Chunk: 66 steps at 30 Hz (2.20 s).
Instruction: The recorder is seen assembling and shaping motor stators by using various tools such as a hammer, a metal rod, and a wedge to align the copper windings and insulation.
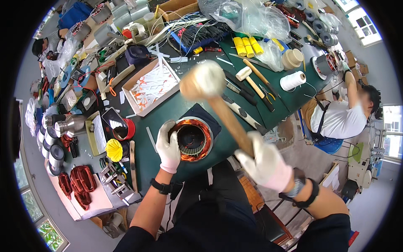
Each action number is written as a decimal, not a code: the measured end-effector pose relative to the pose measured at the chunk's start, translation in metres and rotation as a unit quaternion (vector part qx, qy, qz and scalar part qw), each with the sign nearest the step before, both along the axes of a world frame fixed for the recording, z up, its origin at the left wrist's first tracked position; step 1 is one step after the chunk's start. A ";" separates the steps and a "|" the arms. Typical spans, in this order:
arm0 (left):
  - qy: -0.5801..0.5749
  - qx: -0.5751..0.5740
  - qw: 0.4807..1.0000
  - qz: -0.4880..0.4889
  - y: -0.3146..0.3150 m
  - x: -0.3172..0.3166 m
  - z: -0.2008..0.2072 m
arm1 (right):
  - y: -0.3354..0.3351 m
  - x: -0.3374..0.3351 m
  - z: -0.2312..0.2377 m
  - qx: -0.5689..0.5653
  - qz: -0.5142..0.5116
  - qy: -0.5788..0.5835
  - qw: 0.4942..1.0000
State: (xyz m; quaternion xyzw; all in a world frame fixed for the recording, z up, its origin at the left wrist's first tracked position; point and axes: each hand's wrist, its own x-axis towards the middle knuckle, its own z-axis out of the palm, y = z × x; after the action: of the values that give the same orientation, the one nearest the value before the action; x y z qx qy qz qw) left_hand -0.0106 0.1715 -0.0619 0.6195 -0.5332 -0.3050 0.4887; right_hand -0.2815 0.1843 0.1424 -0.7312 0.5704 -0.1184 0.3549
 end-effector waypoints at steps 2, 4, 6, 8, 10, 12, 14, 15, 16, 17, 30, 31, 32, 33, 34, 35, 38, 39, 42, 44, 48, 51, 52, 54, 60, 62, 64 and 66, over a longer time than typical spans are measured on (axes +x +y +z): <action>0.032 0.003 0.999 -0.005 -0.005 0.000 0.003 | 0.019 -0.023 -0.034 0.053 0.152 0.182 0.970; 0.000 0.025 0.997 -0.076 -0.011 0.004 0.007 | 0.025 -0.032 -0.045 0.101 0.182 0.237 0.949; -0.012 0.026 0.997 -0.069 -0.004 0.013 0.005 | 0.022 -0.025 -0.027 0.078 0.204 0.235 0.947; -0.006 0.024 0.998 -0.050 -0.004 0.017 0.004 | 0.016 -0.022 -0.021 -0.032 0.149 0.137 0.979; -0.201 -0.001 0.979 -0.043 0.008 0.009 0.017 | 0.036 -0.046 -0.055 0.012 0.149 0.208 0.967; -0.217 0.042 0.974 -0.056 0.021 0.017 0.024 | 0.048 -0.060 -0.075 0.051 0.119 0.222 0.966; -0.194 0.132 0.970 -0.068 0.022 0.021 0.039 | 0.052 -0.058 -0.069 0.053 0.070 0.205 0.975; -0.194 0.132 0.970 -0.067 0.020 0.020 0.046 | 0.056 -0.058 -0.066 0.061 0.019 0.190 0.980; -0.209 0.172 0.959 -0.080 0.014 0.020 0.052 | 0.062 -0.059 -0.072 0.035 -0.006 0.150 0.988; -0.226 0.210 0.947 -0.093 0.006 0.020 0.056 | 0.063 -0.057 -0.075 0.032 -0.007 0.148 0.988; -0.285 0.180 0.931 -0.138 -0.003 0.028 0.041 | 0.090 -0.058 -0.126 0.061 -0.069 0.140 0.986; -0.285 0.188 0.931 -0.130 0.001 0.026 0.041 | 0.090 -0.061 -0.130 0.039 -0.101 0.112 0.988; -0.272 0.199 0.935 -0.112 0.005 0.023 0.044 | 0.085 -0.061 -0.132 0.052 -0.127 0.093 0.986; -0.274 0.198 0.934 -0.113 0.007 0.020 0.048 | 0.077 -0.063 -0.136 0.051 -0.129 0.091 0.986; -0.286 0.231 0.923 -0.118 0.007 0.018 0.053 | 0.064 -0.068 -0.142 0.061 -0.123 0.108 0.985; -0.298 0.265 0.909 -0.122 0.008 0.017 0.059 | 0.049 -0.071 -0.149 0.072 -0.118 0.123 0.983; -0.319 0.252 0.902 -0.147 -0.004 0.014 0.065 | 0.005 -0.085 -0.174 0.100 -0.131 0.104 0.981; -0.327 0.220 0.906 -0.155 -0.008 0.015 0.065 | -0.005 -0.085 -0.178 0.100 -0.135 0.106 0.980; -0.325 0.183 0.913 -0.167 -0.022 0.017 0.064 | -0.009 -0.071 -0.170 0.123 -0.195 0.019 0.973; -0.344 0.170 0.907 -0.173 -0.019 0.019 0.057 | -0.002 -0.059 -0.157 0.156 -0.209 -0.010 0.965; -0.377 0.219 0.883 -0.176 -0.016 0.016 0.055 | -0.004 -0.063 -0.160 0.194 -0.210 -0.011 0.958; -0.390 0.298 0.850 -0.191 -0.022 0.008 0.068 | -0.019 -0.092 -0.191 0.110 -0.158 0.079 0.978; -0.393 0.319 0.839 -0.201 -0.023 0.006 0.070 | -0.025 -0.099 -0.193 0.092 -0.152 0.130 0.975; -0.381 0.324 0.843 -0.197 -0.020 0.011 0.072 | -0.040 -0.094 -0.182 -0.005 -0.107 0.250 0.962; -0.306 0.301 0.887 -0.170 0.003 0.027 0.057 | -0.032 0.021 -0.124 -0.021 -0.088 -0.026 0.996; -0.313 0.324 0.874 -0.180 -0.001 0.021 0.064 | -0.037 0.051 -0.121 0.006 -0.049 0.017 0.999; -0.343 0.265 0.880 -0.196 -0.011 0.014 0.068 | -0.049 0.075 -0.124 0.015 -0.033 0.097 0.995; -0.350 0.154 0.892 -0.240 -0.027 0.003 0.071 | -0.061 0.082 -0.140 -0.046 -0.025 0.121 0.991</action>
State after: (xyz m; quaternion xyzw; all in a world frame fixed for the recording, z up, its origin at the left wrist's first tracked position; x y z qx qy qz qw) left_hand -0.0072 0.1447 0.0096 0.6069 -0.7485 -0.2546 0.0810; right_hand -0.1990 0.1238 0.0021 -0.7414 0.6211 -0.0635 0.2460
